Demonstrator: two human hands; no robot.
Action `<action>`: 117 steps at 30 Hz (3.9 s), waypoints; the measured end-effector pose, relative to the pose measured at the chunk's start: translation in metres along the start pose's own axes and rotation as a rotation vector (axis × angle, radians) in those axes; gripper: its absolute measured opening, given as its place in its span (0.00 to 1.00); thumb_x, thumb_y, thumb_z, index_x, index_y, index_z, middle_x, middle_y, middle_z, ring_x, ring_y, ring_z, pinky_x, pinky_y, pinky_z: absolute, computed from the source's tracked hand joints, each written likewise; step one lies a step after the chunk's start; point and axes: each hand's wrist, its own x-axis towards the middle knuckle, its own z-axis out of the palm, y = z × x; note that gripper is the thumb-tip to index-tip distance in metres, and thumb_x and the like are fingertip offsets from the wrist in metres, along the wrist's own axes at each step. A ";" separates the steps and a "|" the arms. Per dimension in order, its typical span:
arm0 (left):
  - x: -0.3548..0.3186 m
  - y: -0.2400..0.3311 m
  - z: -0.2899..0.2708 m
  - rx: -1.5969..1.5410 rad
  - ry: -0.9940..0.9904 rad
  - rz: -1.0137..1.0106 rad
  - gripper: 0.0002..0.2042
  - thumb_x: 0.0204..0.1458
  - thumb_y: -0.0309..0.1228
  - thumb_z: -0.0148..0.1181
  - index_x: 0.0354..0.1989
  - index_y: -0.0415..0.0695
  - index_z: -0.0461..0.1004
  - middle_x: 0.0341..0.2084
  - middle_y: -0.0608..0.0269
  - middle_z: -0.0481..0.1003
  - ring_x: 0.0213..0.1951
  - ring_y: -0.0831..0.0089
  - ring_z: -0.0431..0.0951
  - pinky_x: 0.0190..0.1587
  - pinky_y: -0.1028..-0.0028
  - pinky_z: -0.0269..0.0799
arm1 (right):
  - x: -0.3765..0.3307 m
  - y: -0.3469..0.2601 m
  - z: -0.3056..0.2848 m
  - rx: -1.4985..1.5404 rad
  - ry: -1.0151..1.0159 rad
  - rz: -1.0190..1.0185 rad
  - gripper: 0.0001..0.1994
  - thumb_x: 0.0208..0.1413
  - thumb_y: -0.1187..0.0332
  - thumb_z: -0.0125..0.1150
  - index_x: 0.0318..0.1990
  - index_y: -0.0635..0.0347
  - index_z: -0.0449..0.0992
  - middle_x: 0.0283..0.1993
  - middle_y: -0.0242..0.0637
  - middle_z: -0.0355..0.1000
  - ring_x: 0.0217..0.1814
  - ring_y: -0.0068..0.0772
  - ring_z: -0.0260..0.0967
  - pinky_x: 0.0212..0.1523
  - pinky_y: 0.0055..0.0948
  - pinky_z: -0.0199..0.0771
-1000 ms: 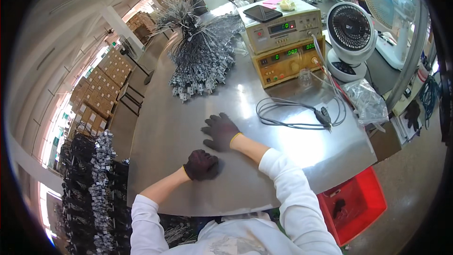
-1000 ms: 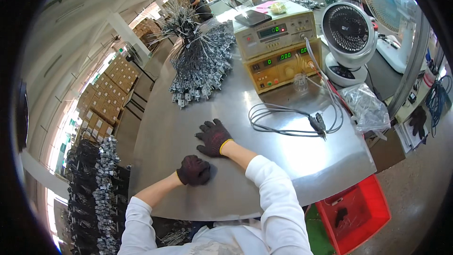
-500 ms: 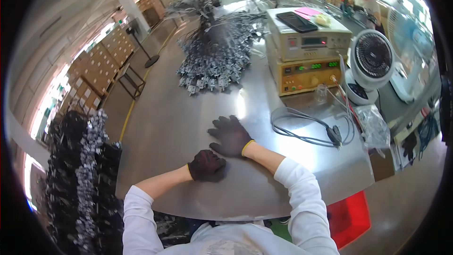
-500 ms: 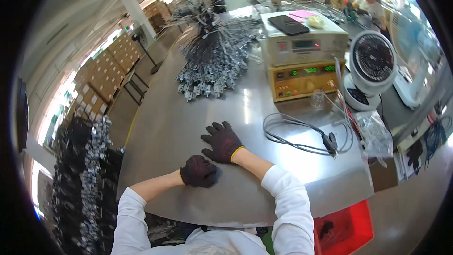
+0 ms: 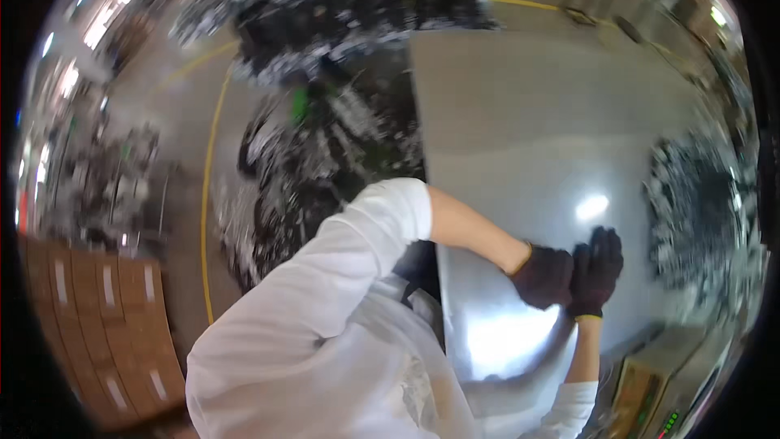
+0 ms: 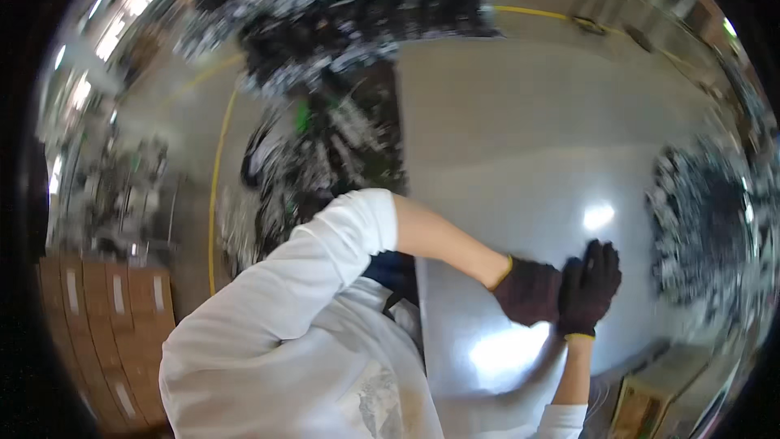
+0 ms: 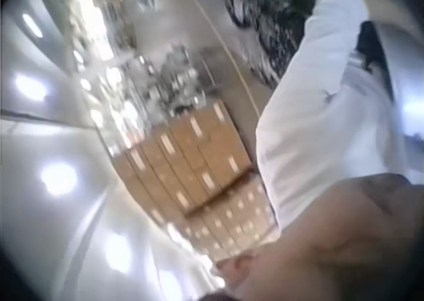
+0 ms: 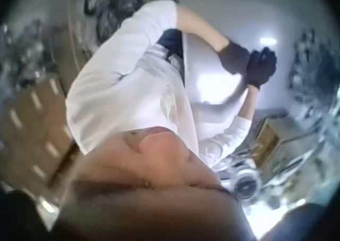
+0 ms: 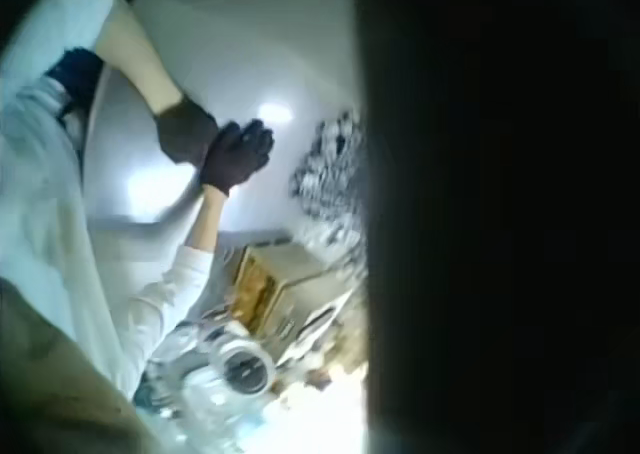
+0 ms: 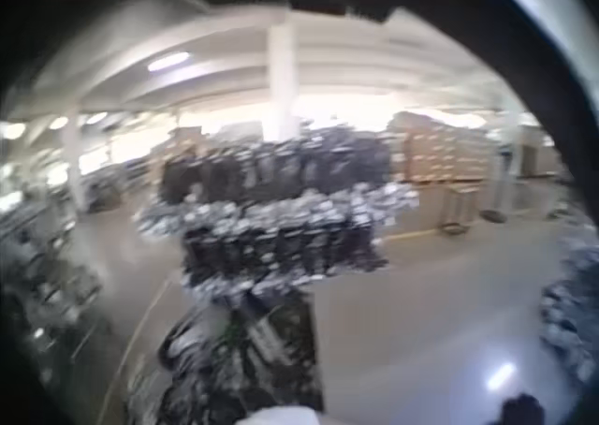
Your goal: Inspecting and organizing bundles of wires with attached electronic components on an assembly workbench.
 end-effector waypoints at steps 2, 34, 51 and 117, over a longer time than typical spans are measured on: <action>-0.049 -0.015 0.046 1.420 -0.294 0.116 0.05 0.53 0.29 0.56 0.27 0.42 0.72 0.17 0.64 0.70 0.21 0.68 0.74 0.23 0.66 0.69 | 0.051 -0.031 0.018 0.050 -0.016 -0.092 0.23 0.69 0.60 0.56 0.67 0.62 0.75 0.70 0.51 0.71 0.76 0.57 0.62 0.76 0.51 0.56; -0.376 0.196 -0.199 0.144 0.465 -1.996 0.30 0.58 0.50 0.65 0.61 0.40 0.75 0.43 0.43 0.81 0.48 0.45 0.82 0.50 0.50 0.77 | 0.274 -0.317 0.090 0.135 0.007 -1.065 0.21 0.67 0.77 0.57 0.67 0.72 0.71 0.68 0.55 0.73 0.71 0.68 0.68 0.71 0.60 0.67; -0.481 0.093 -0.081 -0.522 0.185 -1.713 0.33 0.62 0.63 0.51 0.38 0.41 0.86 0.33 0.52 0.84 0.40 0.57 0.83 0.47 0.56 0.77 | 0.295 -0.320 0.113 0.223 0.023 -1.000 0.20 0.64 0.74 0.63 0.61 0.73 0.75 0.62 0.57 0.75 0.67 0.66 0.72 0.68 0.60 0.72; -0.210 0.227 0.026 -0.377 0.092 -1.482 0.16 0.65 0.38 0.54 0.51 0.42 0.82 0.50 0.54 0.83 0.51 0.54 0.81 0.54 0.56 0.76 | 0.271 -0.273 0.121 0.264 0.043 -0.631 0.17 0.66 0.60 0.67 0.59 0.52 0.82 0.63 0.39 0.78 0.66 0.47 0.74 0.68 0.43 0.72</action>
